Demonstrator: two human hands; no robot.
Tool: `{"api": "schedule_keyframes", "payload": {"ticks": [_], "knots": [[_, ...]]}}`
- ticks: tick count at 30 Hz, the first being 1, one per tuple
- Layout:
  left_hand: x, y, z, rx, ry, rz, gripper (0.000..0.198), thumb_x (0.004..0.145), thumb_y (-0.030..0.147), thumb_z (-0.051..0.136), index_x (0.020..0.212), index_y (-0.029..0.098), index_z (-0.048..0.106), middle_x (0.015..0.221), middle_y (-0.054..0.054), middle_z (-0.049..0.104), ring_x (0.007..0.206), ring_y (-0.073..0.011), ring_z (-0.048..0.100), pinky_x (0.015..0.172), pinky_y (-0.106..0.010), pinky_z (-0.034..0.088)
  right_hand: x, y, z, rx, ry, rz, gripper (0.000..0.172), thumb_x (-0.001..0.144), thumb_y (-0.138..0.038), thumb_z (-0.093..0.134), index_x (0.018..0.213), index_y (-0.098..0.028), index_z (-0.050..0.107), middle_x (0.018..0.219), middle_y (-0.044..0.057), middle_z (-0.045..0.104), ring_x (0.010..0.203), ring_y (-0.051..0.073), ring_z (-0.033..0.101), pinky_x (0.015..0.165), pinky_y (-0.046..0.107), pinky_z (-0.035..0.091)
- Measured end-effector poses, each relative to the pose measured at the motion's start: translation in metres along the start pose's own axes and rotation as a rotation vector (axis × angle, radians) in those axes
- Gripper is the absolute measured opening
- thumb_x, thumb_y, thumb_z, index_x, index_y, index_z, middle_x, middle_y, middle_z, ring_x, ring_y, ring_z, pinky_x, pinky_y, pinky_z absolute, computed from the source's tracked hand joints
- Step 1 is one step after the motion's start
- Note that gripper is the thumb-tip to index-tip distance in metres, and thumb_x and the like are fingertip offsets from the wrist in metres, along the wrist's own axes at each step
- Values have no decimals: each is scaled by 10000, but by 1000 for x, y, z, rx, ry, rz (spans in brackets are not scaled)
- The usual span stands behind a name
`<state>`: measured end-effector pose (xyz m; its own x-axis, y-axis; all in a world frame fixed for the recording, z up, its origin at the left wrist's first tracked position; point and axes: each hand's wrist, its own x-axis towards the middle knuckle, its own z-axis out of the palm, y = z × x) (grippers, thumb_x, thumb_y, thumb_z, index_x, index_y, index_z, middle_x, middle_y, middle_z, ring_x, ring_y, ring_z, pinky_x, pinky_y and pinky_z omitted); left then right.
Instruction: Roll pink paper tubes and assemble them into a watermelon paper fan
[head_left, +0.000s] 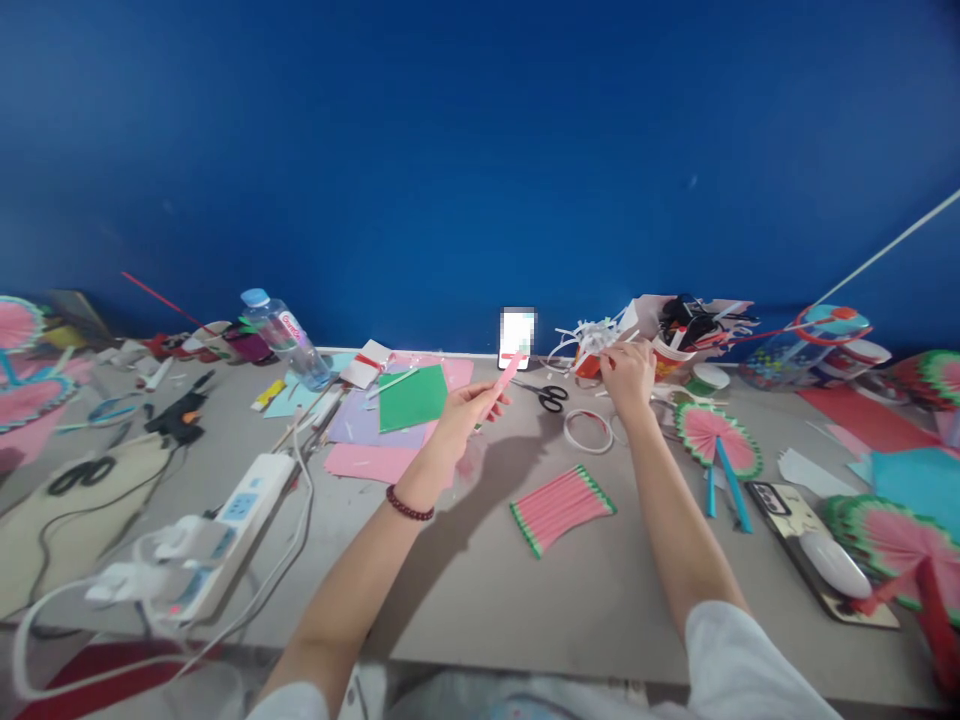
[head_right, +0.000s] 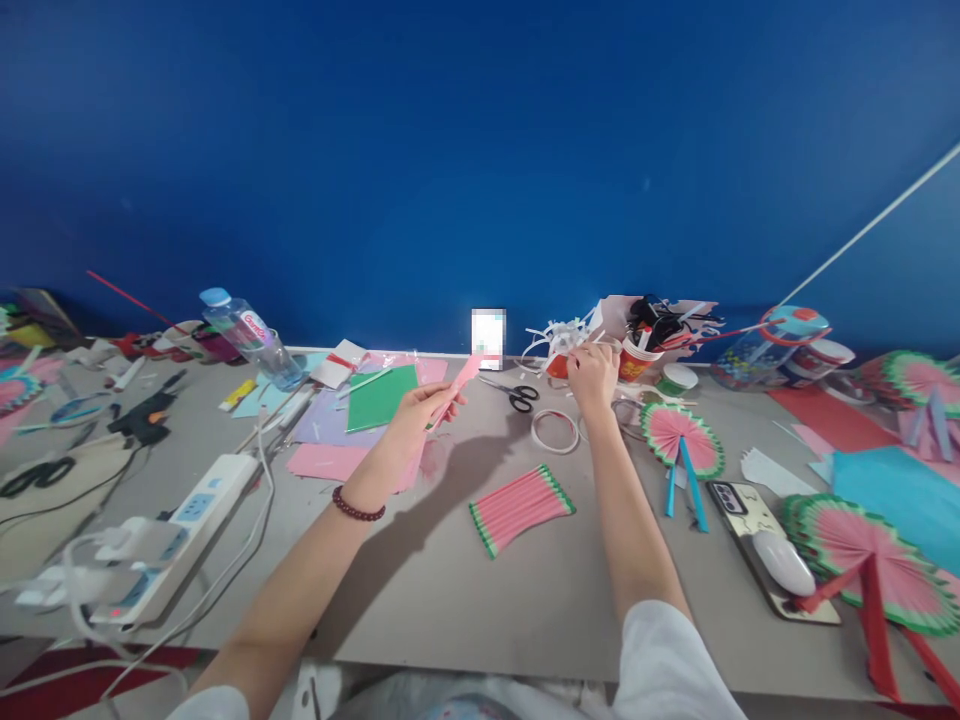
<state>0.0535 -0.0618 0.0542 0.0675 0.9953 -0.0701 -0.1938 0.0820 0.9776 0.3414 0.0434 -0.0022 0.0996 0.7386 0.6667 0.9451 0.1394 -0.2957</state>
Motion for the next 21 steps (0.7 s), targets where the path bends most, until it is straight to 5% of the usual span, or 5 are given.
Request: {"api": "schedule_keyframes", "payload": {"ticks": [12,17,21], "knots": [[-1,-4,3,11,7,21,287,727,446,658,691,164,700,720,-56,666,566,-91,518,563,-232,413,2,-7,-13,65,9,-1,270,803,-267,484,957,-205,697,1239,124,543,1118,307,422,936,516,326],[-4,-2,4,-3,26,1,370,744,528,613,762,170,708,758,-66,687,594,-109,557,537,-232,401,4,-25,-28,56,57,41,402,737,-178,498,1116,-199,632,1295,135,502,1151,322,436,953,510,339],[-2,-5,4,-100,16,-46,328,669,444,720,861,179,698,828,-58,703,670,-123,592,546,-223,413,3,-49,-38,183,36,8,379,716,-138,498,1064,-179,642,1224,143,554,1129,302,487,957,496,362]]}}
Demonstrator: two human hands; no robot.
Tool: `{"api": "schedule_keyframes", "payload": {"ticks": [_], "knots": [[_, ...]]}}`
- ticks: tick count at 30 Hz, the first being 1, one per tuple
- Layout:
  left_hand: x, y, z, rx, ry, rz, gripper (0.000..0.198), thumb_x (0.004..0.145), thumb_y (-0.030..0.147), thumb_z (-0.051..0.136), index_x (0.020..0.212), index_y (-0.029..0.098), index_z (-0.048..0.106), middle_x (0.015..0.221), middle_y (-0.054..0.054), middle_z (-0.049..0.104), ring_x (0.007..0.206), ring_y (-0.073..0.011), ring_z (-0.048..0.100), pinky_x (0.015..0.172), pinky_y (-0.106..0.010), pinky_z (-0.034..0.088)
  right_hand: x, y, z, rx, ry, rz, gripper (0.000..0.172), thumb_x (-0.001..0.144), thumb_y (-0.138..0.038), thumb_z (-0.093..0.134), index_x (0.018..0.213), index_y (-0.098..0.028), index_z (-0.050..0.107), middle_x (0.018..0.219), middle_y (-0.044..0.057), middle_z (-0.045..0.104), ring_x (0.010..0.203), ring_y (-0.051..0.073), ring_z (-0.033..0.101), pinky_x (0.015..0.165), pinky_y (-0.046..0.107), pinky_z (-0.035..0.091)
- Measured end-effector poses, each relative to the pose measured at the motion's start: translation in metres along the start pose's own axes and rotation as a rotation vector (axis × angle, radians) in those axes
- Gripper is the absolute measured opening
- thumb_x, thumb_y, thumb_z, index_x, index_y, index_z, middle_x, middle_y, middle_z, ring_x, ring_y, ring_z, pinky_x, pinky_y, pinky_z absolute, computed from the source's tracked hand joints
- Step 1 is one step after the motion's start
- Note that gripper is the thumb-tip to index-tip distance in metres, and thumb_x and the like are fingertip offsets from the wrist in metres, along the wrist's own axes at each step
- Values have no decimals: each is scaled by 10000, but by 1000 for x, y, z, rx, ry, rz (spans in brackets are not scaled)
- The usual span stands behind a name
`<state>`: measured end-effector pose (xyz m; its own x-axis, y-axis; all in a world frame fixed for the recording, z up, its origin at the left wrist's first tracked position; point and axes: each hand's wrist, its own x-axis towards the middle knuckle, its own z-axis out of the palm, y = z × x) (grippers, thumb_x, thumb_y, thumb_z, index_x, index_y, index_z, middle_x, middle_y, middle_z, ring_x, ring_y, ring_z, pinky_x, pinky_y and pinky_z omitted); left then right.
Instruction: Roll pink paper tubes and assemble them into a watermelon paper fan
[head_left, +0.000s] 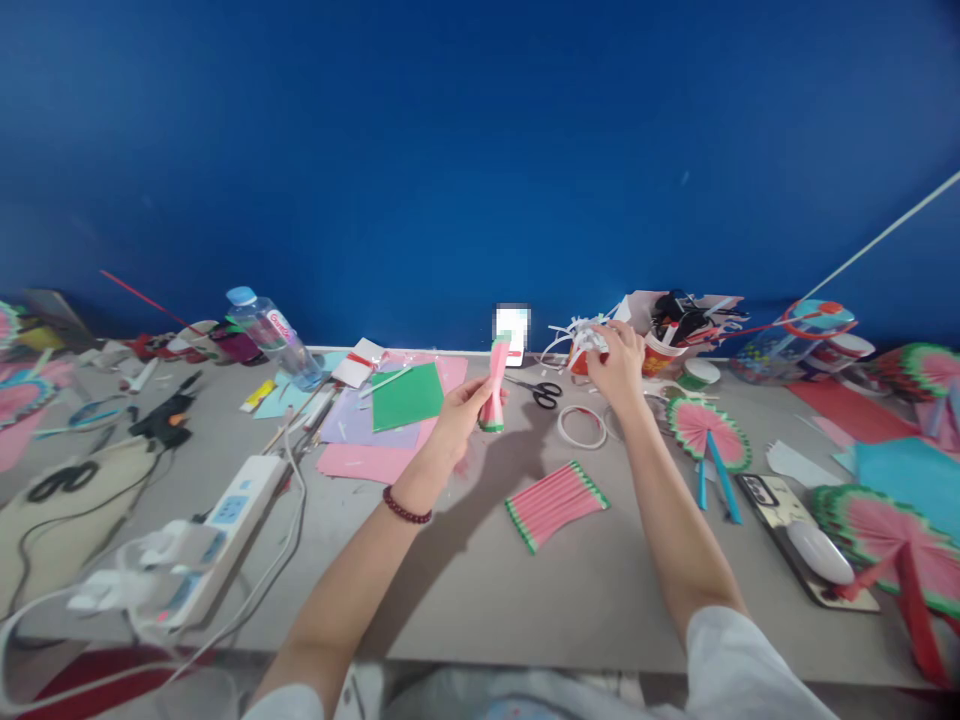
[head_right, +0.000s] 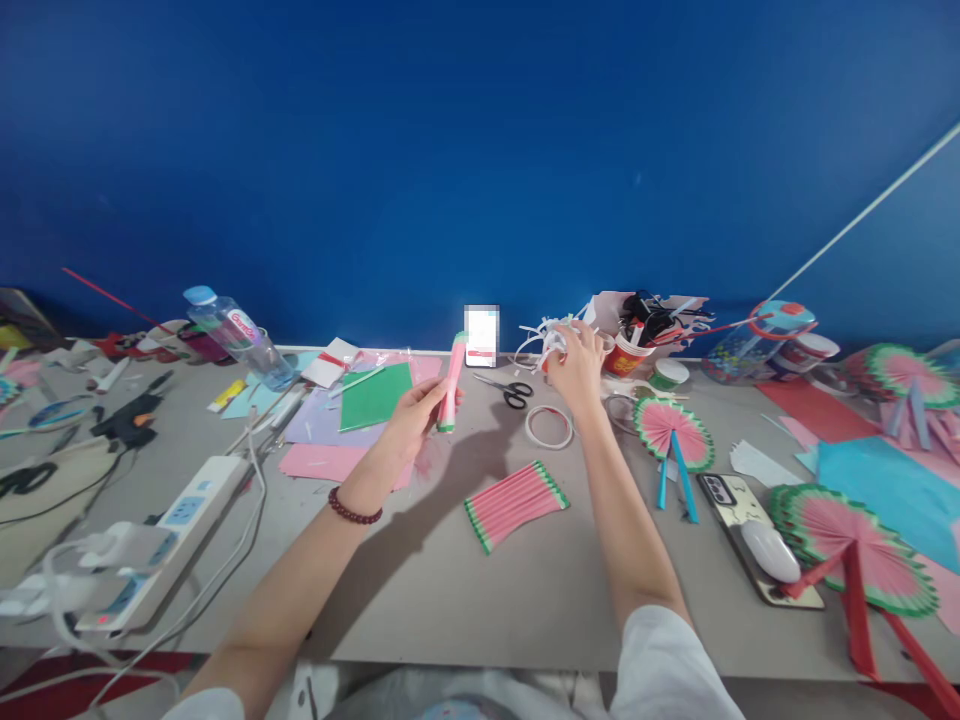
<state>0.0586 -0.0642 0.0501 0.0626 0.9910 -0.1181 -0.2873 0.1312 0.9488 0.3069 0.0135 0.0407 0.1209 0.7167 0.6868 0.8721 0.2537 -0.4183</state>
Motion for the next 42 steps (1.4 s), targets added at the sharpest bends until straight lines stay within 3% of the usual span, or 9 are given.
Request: {"api": "schedule_keyframes", "payload": {"ticks": [3,6,10,13,17,23,29,33,42], "knots": [[4,-5,-3,-114,-30,-17,322,641,395,758,864,175,679,828,-48,702,682,-112,596,585,-216,440,-4,-27,-8,244,-44,-58,301,758,-142,479,999,-182,654,1073,111,631,1006,237,571,869,403,450],[6,-8,-5,-186,-50,-21,292,643,371,766,841,181,666,864,-38,699,674,-90,594,586,-196,444,-13,-58,-20,467,-195,-22,214,808,-222,515,962,-204,663,980,69,672,772,176,613,681,321,491],[4,-7,-2,-233,-39,-11,260,637,336,777,835,196,683,840,-14,691,684,-78,595,622,-187,458,-29,-93,-29,657,-379,-62,151,819,-262,560,880,-212,689,894,50,696,831,179,627,692,304,495],[2,-7,1,-213,-32,-15,246,630,323,778,828,195,707,816,-19,692,689,-90,601,641,-207,463,-39,-106,-26,666,-407,-138,137,823,-251,567,849,-231,700,879,43,700,820,183,631,670,312,497],[-2,-7,3,-189,-70,-4,229,634,334,770,797,179,727,855,-50,707,766,-125,621,719,-247,471,-48,-108,-14,619,-338,-196,154,839,-254,562,877,-258,711,881,36,711,832,195,639,731,347,510],[-6,-4,5,-175,-29,1,232,612,332,776,768,165,733,824,-64,710,721,-129,616,723,-275,477,-56,-99,-6,574,-269,-262,191,864,-260,545,937,-276,720,910,39,719,891,207,643,824,371,504],[-8,-2,7,-116,31,36,206,622,327,751,737,158,728,822,-73,709,746,-145,620,746,-283,482,-58,-100,-5,618,-274,-214,176,855,-289,565,920,-297,728,897,27,728,869,210,658,802,374,519],[-8,-2,7,-40,74,91,152,621,294,741,675,153,718,706,-44,688,644,-123,584,684,-267,477,-58,-103,-4,637,-274,-181,164,847,-305,577,906,-298,730,883,26,733,865,219,666,810,388,518],[-14,1,9,-75,49,84,139,652,285,708,629,148,704,679,-44,677,640,-123,596,691,-277,505,-61,-107,-4,653,-251,-134,129,834,-294,586,849,-274,712,843,27,723,803,206,661,775,362,509]]}}
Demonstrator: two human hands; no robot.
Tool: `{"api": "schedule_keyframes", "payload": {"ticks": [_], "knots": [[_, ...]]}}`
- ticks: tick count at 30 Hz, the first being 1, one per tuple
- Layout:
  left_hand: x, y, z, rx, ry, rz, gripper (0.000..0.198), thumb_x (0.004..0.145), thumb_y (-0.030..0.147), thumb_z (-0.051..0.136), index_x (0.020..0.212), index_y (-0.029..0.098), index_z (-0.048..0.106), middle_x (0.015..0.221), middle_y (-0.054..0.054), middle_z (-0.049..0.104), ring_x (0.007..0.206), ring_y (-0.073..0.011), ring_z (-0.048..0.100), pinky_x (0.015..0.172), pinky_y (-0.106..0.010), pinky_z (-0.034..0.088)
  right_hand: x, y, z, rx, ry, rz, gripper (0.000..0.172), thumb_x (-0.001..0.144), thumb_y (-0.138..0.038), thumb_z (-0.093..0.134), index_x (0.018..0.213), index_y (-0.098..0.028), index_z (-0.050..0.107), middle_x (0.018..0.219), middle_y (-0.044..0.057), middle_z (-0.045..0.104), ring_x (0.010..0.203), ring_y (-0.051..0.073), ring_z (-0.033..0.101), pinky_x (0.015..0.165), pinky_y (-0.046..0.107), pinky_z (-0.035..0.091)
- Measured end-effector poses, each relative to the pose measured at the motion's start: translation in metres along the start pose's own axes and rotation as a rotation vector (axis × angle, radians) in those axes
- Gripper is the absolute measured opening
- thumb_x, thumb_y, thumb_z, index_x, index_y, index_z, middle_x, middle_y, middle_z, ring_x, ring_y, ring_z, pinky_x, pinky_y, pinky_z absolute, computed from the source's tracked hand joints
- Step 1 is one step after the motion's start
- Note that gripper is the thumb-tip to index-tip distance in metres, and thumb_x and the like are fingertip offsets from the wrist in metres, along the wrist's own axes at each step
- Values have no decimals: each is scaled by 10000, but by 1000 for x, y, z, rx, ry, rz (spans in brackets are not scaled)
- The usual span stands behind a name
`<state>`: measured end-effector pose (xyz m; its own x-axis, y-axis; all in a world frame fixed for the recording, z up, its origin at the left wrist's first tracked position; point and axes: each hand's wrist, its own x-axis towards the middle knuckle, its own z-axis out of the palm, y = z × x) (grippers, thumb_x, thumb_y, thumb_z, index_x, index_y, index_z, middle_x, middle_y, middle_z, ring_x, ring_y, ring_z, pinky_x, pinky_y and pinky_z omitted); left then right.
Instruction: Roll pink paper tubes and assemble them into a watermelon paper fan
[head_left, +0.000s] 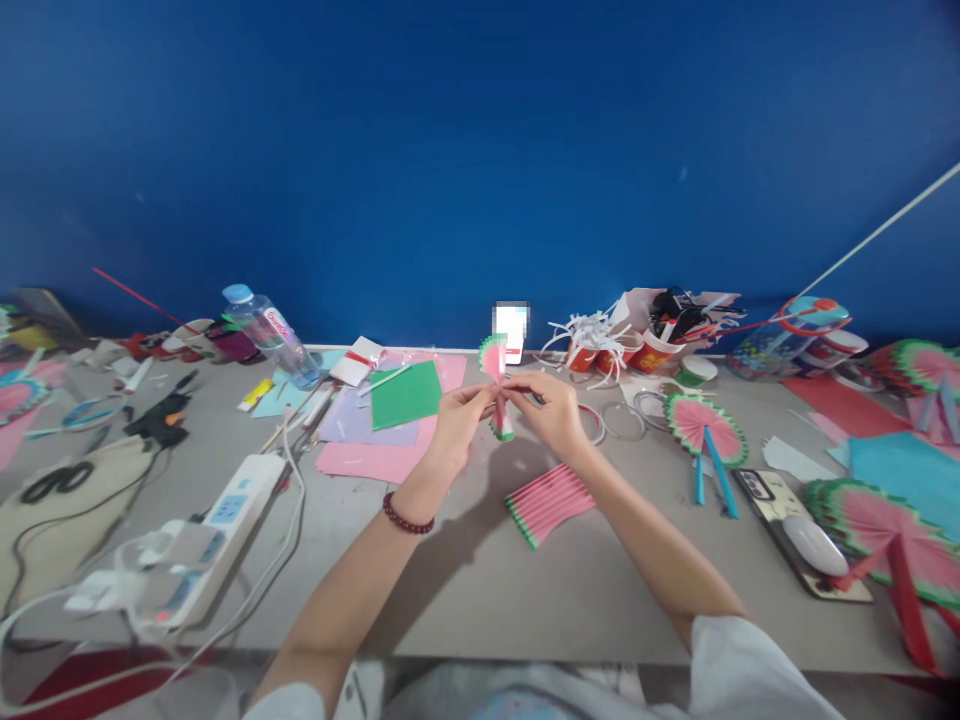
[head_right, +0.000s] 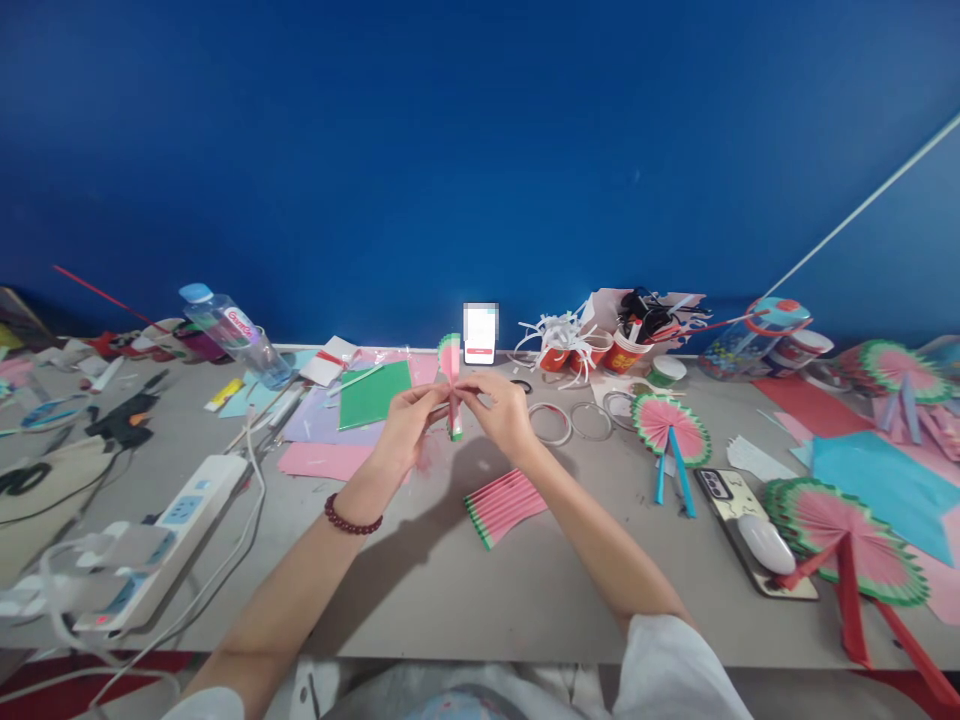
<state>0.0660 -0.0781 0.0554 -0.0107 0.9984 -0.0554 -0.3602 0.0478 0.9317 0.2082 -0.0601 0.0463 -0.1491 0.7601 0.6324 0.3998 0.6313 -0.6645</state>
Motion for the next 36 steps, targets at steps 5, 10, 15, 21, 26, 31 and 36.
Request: {"api": "schedule_keyframes", "payload": {"ticks": [5,10,15,21,26,31,36], "knots": [[1,1,1,-43,14,-39,207,603,318,756,699,138,726,747,-61,699,706,-140,626,779,-312,508,0,-5,-3,6,-15,10,105,831,-260,582,847,-245,684,829,34,704,787,192,650,750,335,499],[0,0,2,-4,28,-2,227,622,349,748,691,133,723,713,-52,685,682,-131,609,759,-305,515,-1,-11,-4,31,-24,14,90,833,-230,574,850,-228,662,840,37,688,777,177,634,731,308,493],[-2,-2,3,92,43,68,249,667,372,706,624,127,693,610,-27,630,620,-116,570,702,-279,513,-2,-13,-3,0,-29,2,82,825,-210,573,826,-215,655,800,28,676,732,167,625,713,307,498],[1,-10,1,187,73,134,239,694,350,676,604,128,678,577,-21,599,574,-106,532,598,-230,467,-3,-9,-2,9,-36,21,71,795,-177,578,808,-203,643,794,33,669,704,162,626,674,298,508],[2,-9,-1,195,71,174,268,709,384,664,621,131,678,584,-16,600,564,-102,526,575,-222,449,-3,-13,1,-1,1,-1,116,813,-181,559,849,-213,665,826,38,691,744,169,636,710,310,516],[-2,-3,3,212,47,215,275,732,372,652,596,133,672,514,-3,565,499,-90,484,520,-220,405,-4,-13,1,7,14,9,107,810,-191,583,855,-213,678,847,35,707,734,163,643,704,297,519],[-4,-2,3,264,6,270,323,747,409,640,569,142,663,503,-12,580,498,-100,513,534,-234,414,-5,-5,-1,-5,28,4,119,818,-199,585,861,-223,693,853,36,715,777,178,662,734,305,518]]}}
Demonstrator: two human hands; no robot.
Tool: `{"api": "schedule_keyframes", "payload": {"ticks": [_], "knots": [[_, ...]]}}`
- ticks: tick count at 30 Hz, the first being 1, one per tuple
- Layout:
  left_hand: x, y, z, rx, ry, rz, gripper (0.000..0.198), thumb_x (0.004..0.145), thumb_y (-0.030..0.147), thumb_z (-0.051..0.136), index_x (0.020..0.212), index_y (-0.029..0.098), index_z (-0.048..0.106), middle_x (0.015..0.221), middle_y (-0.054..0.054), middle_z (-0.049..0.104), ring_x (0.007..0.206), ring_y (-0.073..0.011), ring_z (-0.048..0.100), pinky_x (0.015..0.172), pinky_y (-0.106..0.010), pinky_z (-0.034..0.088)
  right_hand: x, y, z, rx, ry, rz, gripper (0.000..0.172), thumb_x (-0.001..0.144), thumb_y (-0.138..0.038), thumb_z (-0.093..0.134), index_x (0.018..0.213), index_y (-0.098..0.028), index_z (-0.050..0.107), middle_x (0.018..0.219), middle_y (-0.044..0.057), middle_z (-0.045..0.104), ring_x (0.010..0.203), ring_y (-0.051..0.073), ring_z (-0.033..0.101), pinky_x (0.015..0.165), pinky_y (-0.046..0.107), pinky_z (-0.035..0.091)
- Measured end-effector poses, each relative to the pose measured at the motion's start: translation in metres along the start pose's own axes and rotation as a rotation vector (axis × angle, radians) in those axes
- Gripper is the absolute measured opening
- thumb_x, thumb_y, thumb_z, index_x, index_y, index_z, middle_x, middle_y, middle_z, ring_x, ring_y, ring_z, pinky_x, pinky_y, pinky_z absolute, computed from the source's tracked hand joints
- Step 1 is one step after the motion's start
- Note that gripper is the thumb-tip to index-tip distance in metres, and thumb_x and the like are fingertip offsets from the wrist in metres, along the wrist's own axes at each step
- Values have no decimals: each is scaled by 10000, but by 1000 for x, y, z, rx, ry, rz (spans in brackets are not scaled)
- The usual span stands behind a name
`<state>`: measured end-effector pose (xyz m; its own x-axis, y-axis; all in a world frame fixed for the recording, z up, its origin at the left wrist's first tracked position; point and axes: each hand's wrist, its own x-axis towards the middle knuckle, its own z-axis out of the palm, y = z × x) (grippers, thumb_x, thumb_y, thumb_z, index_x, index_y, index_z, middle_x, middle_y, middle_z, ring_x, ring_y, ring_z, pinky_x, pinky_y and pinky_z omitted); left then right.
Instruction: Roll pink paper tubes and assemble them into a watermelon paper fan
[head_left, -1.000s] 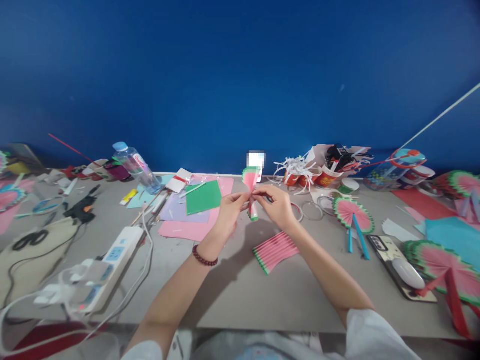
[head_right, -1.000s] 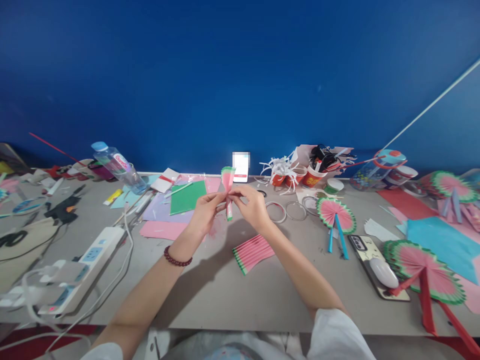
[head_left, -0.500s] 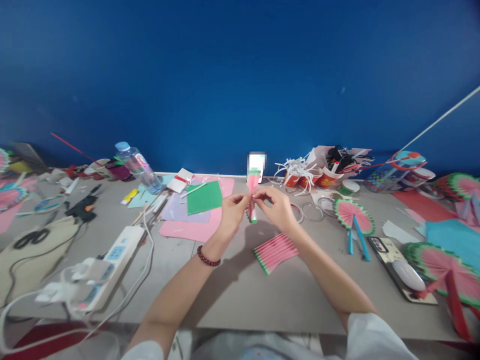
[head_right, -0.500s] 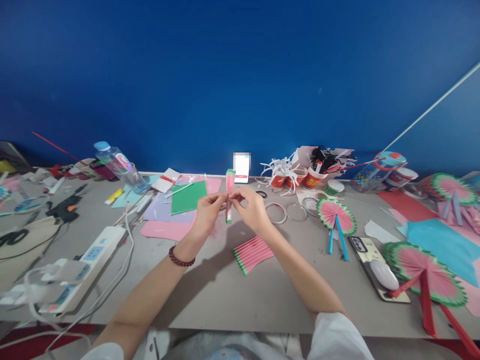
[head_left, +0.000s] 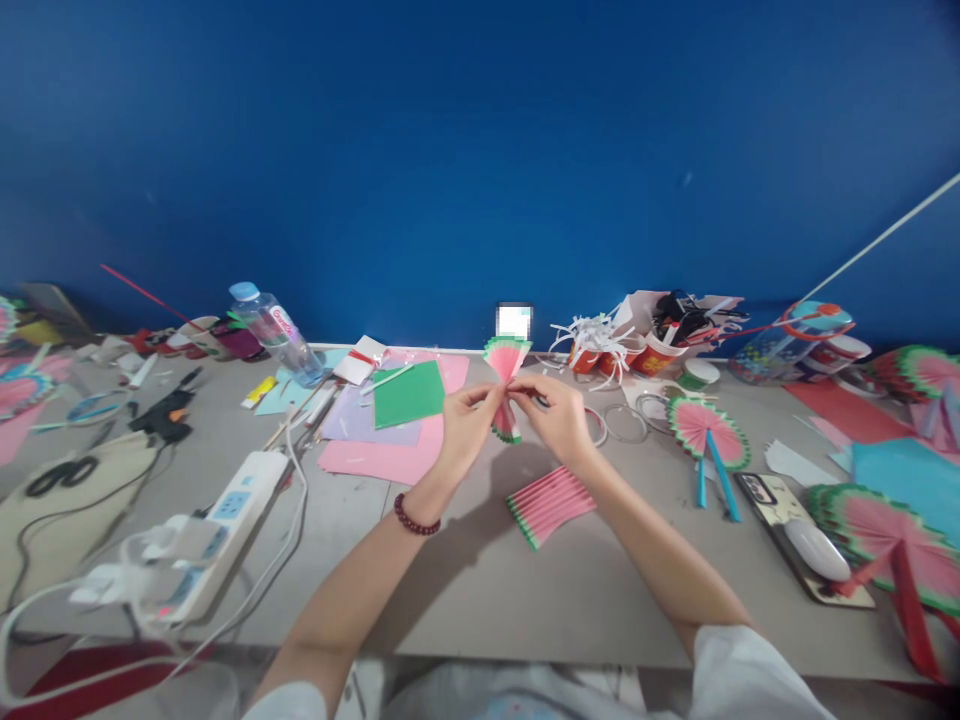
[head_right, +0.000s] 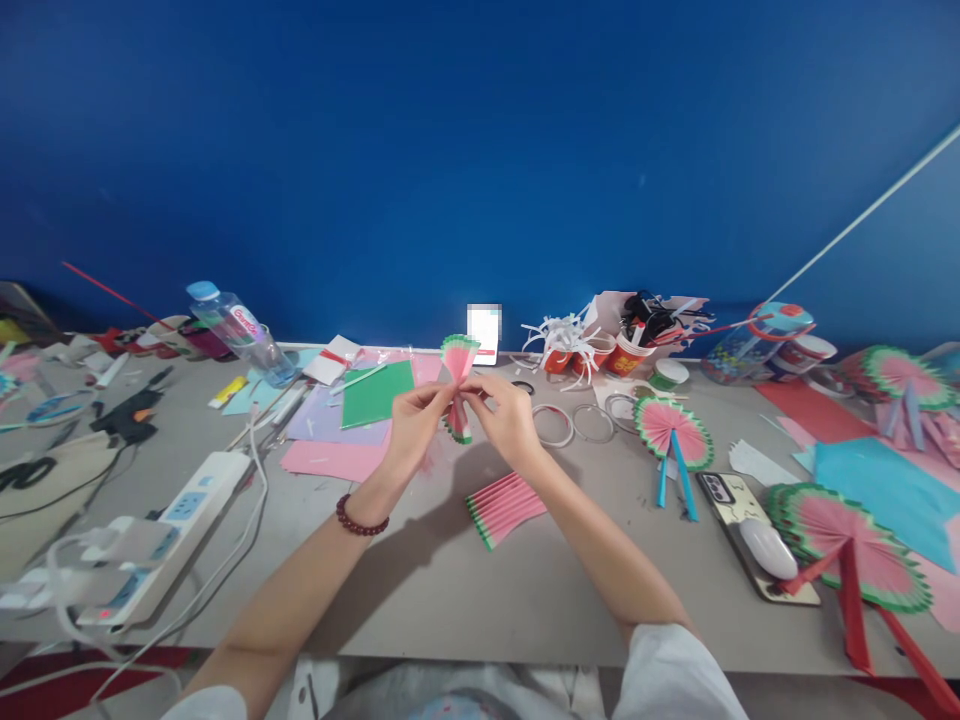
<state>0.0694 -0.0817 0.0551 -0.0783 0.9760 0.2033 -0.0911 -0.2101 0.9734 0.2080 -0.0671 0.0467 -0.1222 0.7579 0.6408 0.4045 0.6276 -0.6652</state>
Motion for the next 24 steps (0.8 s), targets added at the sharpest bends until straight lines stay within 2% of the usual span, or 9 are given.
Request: {"api": "schedule_keyframes", "payload": {"ticks": [7,11,14,19,24], "knots": [[3,-6,-2,-9,18,-95,357,716,452,668,553,135,658,471,-2,558,454,-84,483,506,-222,413,1,1,1,-60,-68,-83,146,824,-160,552,813,-219,686,808,39,708,755,188,654,710,309,508],[5,-10,-3,2,43,-80,383,723,467,653,528,139,633,436,6,529,431,-85,476,465,-213,399,-2,0,5,-96,-98,-120,153,844,-137,513,842,-207,649,840,50,690,797,188,632,739,309,493],[7,-12,-5,4,66,-76,369,712,469,662,543,142,637,422,13,518,416,-88,476,448,-212,395,-4,-1,7,-104,-55,-124,165,863,-158,497,888,-222,647,847,42,691,807,189,634,749,311,494],[5,-9,-5,-11,40,-28,382,738,474,636,557,138,624,443,6,532,411,-90,474,473,-228,414,-5,-2,6,-90,-25,-140,169,878,-196,510,930,-232,667,861,32,707,815,178,647,760,295,495],[1,-3,-3,80,24,52,422,785,443,598,478,154,576,408,-1,518,441,-103,485,531,-240,410,-5,-1,4,-88,-19,-138,160,872,-209,525,902,-231,681,844,32,716,788,177,652,738,289,493]]}}
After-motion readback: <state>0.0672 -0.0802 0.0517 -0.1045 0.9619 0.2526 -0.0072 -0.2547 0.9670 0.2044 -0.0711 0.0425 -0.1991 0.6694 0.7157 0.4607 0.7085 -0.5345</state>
